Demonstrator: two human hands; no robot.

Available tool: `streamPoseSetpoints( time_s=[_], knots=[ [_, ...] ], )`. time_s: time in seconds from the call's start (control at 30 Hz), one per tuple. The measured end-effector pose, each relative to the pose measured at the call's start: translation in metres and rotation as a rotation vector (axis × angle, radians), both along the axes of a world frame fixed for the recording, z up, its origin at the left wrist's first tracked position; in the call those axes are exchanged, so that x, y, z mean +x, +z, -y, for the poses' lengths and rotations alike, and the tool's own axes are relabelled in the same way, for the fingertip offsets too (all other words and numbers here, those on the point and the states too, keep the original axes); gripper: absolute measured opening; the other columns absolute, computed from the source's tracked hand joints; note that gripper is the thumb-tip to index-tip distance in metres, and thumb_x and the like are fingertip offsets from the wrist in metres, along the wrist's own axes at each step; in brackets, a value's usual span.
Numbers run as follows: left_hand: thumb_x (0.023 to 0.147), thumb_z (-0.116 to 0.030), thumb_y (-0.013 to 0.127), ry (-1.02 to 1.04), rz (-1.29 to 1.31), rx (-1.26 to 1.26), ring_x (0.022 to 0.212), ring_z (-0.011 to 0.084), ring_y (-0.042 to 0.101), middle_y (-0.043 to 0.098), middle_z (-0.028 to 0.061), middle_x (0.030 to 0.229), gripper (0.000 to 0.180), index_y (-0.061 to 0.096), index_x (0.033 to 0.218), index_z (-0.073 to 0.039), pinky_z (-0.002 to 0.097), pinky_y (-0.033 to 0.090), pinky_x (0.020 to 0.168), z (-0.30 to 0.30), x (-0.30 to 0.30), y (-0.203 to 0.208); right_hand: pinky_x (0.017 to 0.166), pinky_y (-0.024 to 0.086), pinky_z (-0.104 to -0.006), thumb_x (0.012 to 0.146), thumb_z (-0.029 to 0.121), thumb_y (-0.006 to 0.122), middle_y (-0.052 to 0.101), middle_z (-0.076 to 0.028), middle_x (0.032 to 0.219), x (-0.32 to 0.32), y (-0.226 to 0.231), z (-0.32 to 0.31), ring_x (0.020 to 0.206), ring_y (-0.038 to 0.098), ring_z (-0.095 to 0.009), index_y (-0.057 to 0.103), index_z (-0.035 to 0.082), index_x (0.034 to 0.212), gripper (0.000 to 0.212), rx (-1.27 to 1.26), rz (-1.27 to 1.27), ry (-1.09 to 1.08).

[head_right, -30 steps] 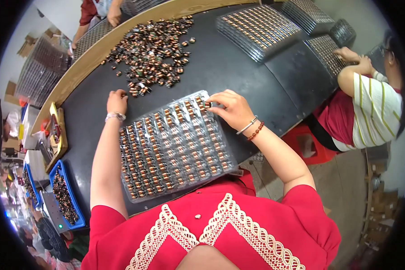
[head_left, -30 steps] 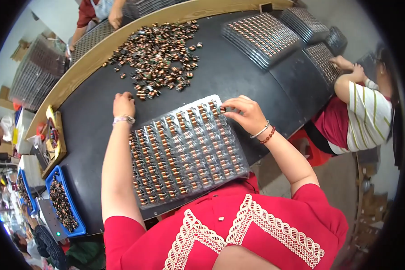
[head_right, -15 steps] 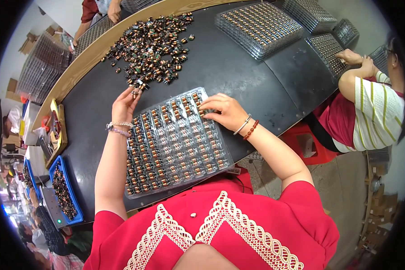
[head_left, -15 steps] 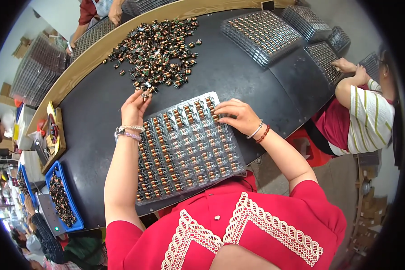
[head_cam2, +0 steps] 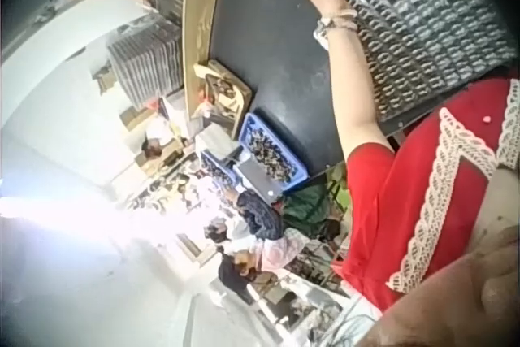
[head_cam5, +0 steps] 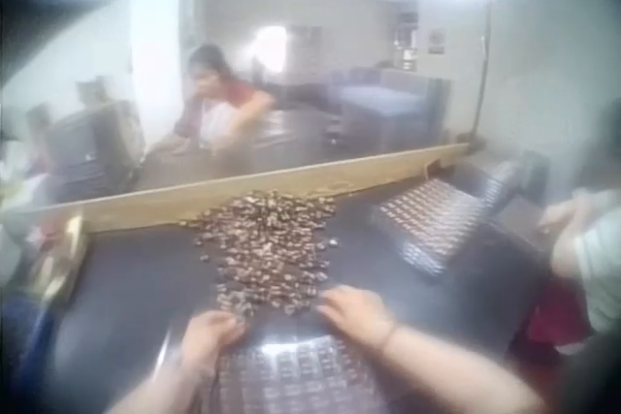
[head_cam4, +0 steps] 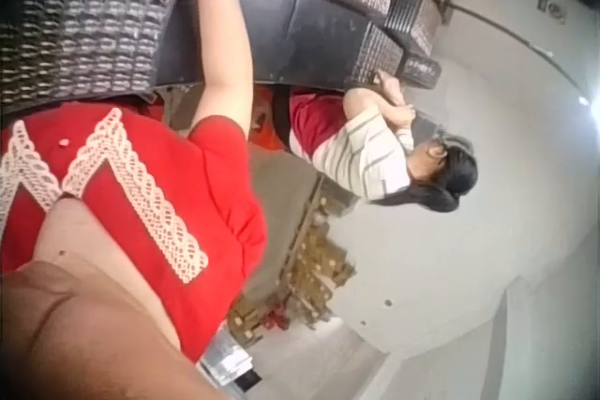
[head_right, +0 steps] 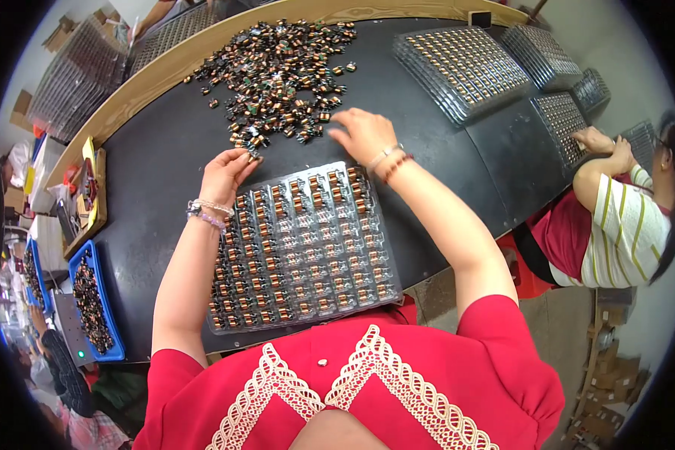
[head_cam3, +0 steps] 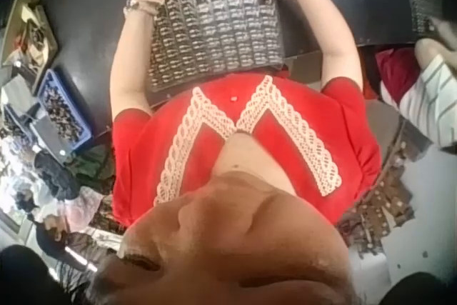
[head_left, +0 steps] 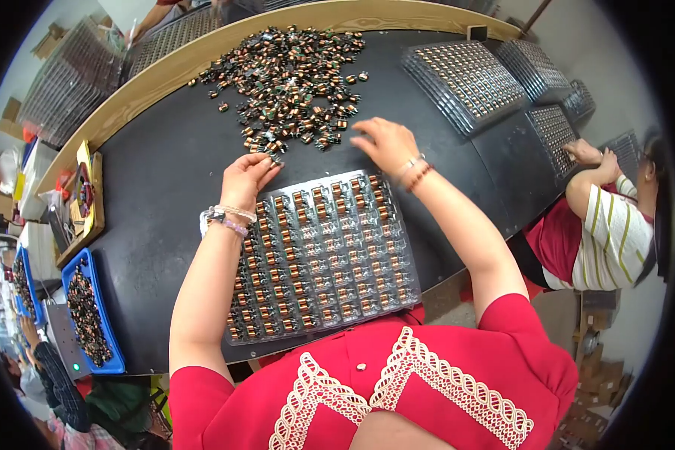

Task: The person sorts small electronic components by hand, placing them into a grid tray.

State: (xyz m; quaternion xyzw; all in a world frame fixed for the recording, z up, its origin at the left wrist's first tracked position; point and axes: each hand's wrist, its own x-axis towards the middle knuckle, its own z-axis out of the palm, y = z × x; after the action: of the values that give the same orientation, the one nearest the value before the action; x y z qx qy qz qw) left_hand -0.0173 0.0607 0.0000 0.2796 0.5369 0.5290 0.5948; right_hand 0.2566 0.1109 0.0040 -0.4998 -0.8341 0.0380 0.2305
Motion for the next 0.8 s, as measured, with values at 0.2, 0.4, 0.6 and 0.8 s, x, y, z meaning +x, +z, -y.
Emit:
streamPoseSetpoints(
  time_s=[0.2,0.4,0.6,0.8],
  knots=[
    [0.085,-0.006,0.063,-0.109,-0.525,0.078,0.078,0.0119,0.063,0.065,0.004,0.084,0.011,0.065,0.095,-0.001,0.0247,0.052,0.067,0.023,-0.006,0.015,0.073,0.051,-0.0393,0.078,0.034,0.067,0.069,-0.005,0.084,-0.027,-0.005,-0.047,0.083,0.065,-0.026,0.068,0.017,0.097,0.025,-0.222,0.165,-0.215],
    [0.08,-0.009,0.066,-0.323,-0.586,0.193,0.073,0.0153,0.062,0.067,0.0063,0.08,0.01,0.066,0.087,-0.001,0.0294,0.049,0.068,0.058,0.019,0.016,0.075,0.05,-0.0401,0.077,0.024,0.069,0.068,-0.007,0.085,-0.028,-0.009,-0.047,0.085,0.064,-0.028,0.064,0.012,0.09,0.018,-0.258,0.024,-0.189],
    [0.07,-0.01,0.069,-0.461,-1.214,0.489,0.101,0.0303,0.047,0.056,0.0103,0.095,0.01,0.067,0.077,-0.003,0.0383,0.039,0.09,0.087,0.036,0.019,0.067,0.051,-0.0278,0.08,0.015,0.068,0.068,-0.008,0.087,-0.01,0.013,0.014,0.076,0.065,-0.016,0.066,0.008,0.099,0.021,-0.287,-0.384,-0.044],
    [0.068,-0.009,0.069,-0.437,-1.286,0.452,0.107,0.0303,0.044,0.055,0.0095,0.097,0.008,0.068,0.074,-0.004,0.0414,0.037,0.091,0.086,0.036,0.015,0.062,0.05,-0.0267,0.08,0.013,0.067,0.066,-0.008,0.096,0.002,0.009,0.069,0.071,0.062,-0.016,0.067,0.004,0.098,0.02,-0.332,-0.372,0.134]
  ],
)
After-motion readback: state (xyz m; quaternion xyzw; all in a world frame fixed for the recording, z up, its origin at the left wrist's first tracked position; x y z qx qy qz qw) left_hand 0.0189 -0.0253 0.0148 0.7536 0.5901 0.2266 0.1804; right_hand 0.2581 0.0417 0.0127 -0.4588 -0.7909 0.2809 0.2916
